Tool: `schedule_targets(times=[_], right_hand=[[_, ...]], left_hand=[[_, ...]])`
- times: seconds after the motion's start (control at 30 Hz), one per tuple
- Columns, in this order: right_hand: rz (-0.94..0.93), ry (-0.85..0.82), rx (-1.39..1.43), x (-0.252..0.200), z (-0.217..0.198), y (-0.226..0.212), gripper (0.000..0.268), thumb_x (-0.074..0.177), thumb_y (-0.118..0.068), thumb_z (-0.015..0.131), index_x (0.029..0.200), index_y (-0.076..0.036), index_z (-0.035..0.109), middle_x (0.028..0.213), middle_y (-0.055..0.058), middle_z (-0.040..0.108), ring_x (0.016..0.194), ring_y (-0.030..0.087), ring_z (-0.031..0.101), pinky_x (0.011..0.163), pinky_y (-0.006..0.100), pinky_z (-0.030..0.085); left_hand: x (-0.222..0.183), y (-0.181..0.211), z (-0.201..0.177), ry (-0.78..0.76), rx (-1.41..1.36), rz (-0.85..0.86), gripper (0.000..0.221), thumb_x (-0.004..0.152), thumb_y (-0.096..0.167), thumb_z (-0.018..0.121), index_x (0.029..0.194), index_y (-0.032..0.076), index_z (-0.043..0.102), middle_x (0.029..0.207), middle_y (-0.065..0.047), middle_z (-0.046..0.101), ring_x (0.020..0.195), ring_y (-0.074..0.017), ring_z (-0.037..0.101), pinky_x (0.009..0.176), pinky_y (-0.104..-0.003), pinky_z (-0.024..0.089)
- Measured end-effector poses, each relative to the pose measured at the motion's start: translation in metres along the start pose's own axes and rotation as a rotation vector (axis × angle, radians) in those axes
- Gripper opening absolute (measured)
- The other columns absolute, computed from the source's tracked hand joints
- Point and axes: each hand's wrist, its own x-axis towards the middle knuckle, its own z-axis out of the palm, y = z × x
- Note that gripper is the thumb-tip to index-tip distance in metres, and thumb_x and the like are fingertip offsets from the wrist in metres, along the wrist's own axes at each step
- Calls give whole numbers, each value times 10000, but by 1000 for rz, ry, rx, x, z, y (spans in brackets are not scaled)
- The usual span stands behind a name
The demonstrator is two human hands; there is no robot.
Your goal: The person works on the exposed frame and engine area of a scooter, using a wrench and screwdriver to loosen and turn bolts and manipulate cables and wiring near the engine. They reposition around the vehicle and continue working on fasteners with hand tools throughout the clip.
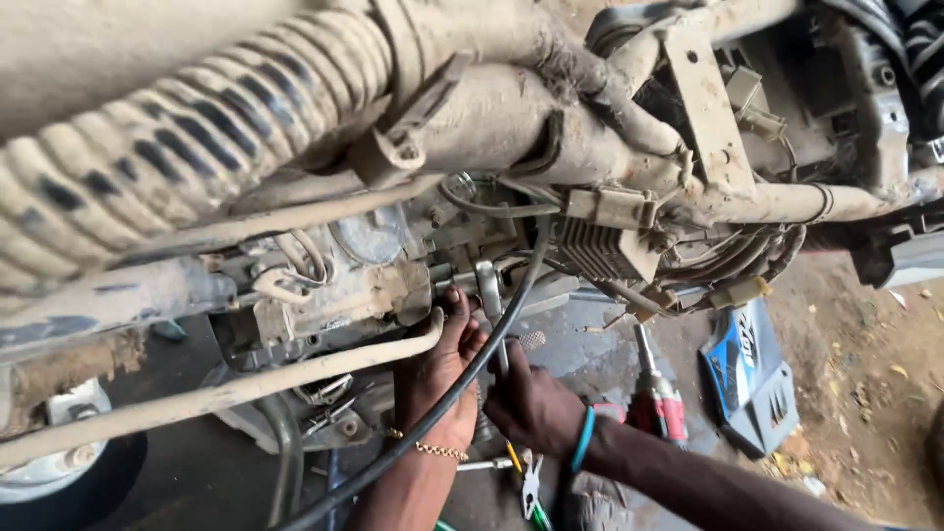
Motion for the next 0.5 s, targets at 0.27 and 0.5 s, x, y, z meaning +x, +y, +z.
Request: schedule_targets(times=[0.27, 0.5], right_hand=[[-805, 238, -571, -53, -22, -38, 389, 876, -57, 703, 1211, -82, 506, 1015, 93, 651, 1061, 303, 648, 917, 454, 527], [-132, 43, -101, 20, -1, 33, 608, 864, -101, 694, 1351, 7, 347, 692, 172, 659, 623, 351, 653, 567, 461, 516]], left_hand=[[37, -32, -34, 9, -124, -71, 174, 875, 199, 796, 959, 88, 691, 833, -22, 644, 739, -120, 600, 648, -242, 499], [15, -13, -16, -30, -75, -114, 205, 815, 168, 819, 981, 88, 730, 884, -14, 706, 743, -106, 617, 667, -228, 524]])
